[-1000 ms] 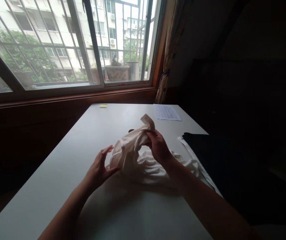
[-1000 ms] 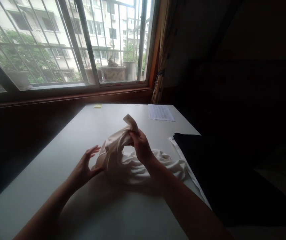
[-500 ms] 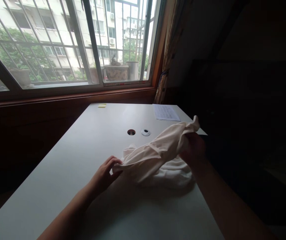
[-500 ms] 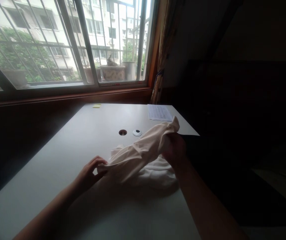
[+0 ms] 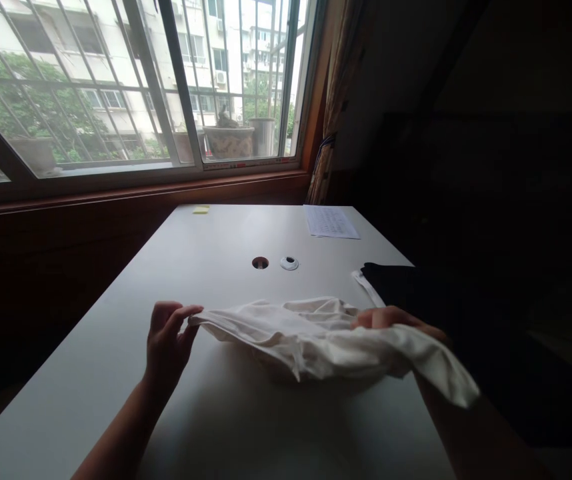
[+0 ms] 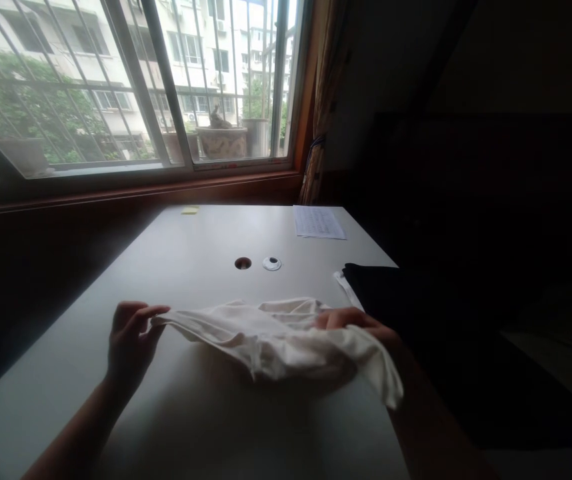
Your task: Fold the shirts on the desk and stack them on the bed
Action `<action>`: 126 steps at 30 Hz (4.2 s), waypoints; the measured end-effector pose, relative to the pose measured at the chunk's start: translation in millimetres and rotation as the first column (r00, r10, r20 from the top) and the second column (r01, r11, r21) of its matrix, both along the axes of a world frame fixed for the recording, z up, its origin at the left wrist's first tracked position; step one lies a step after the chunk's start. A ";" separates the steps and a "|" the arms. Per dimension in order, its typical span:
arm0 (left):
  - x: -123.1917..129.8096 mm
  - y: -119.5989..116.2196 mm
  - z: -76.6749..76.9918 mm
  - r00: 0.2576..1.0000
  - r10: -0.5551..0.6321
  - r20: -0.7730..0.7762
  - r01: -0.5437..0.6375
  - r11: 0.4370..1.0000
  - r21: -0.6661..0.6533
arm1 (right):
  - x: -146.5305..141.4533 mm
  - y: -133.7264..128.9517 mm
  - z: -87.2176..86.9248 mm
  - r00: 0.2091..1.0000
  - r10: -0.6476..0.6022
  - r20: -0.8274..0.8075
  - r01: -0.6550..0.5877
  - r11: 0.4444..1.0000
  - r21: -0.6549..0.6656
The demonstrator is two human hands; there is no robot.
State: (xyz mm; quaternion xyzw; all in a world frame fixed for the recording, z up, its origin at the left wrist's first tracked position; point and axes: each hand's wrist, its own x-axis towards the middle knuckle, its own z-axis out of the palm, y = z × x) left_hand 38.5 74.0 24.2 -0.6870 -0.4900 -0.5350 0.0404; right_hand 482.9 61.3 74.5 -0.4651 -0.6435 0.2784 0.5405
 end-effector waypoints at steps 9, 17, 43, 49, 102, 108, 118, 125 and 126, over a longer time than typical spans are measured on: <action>2.7 5.8 1.0 0.808 -0.050 0.587 0.328 0.866 -0.378 | -50.8 -21.6 37.0 0.686 0.723 0.079 -0.614 0.634 -0.471; -7.1 14.3 5.5 0.711 -0.077 0.699 0.323 0.919 -0.228 | -17.5 28.4 -1.1 0.895 -0.296 -0.335 0.244 0.951 -0.189; -6.7 -7.5 17.4 0.751 -0.585 0.308 0.653 0.728 -0.209 | -175.1 81.2 -41.6 0.626 0.358 0.693 -0.622 0.765 0.167; -10.0 -9.5 19.4 0.832 -0.547 0.094 0.555 0.814 -0.171 | -128.8 58.6 -21.6 0.531 0.147 0.834 -0.617 0.742 0.262; 9.9 8.0 -12.8 0.649 -0.265 0.714 0.588 0.769 -0.250 | -207.1 107.0 -8.0 0.901 0.127 0.415 -0.208 0.965 0.156; 32.7 10.3 -26.3 0.763 -0.159 0.626 0.570 0.621 -0.538 | -191.6 98.2 48.5 0.869 -0.108 0.483 0.032 0.986 0.162; 65.0 -0.7 4.1 0.434 0.008 0.901 0.839 0.361 -0.407 | -168.5 83.1 75.7 0.984 0.177 -0.025 -0.178 0.979 -0.098; -20.9 20.4 75.6 0.606 -0.238 0.759 0.684 0.643 -0.344 | -91.4 54.1 86.3 0.937 0.341 -0.073 -0.349 0.906 -0.240; -36.5 20.4 88.2 0.668 -0.250 0.701 0.629 0.693 -0.353 | -76.8 46.9 90.0 0.910 0.411 -0.050 -0.405 0.858 -0.317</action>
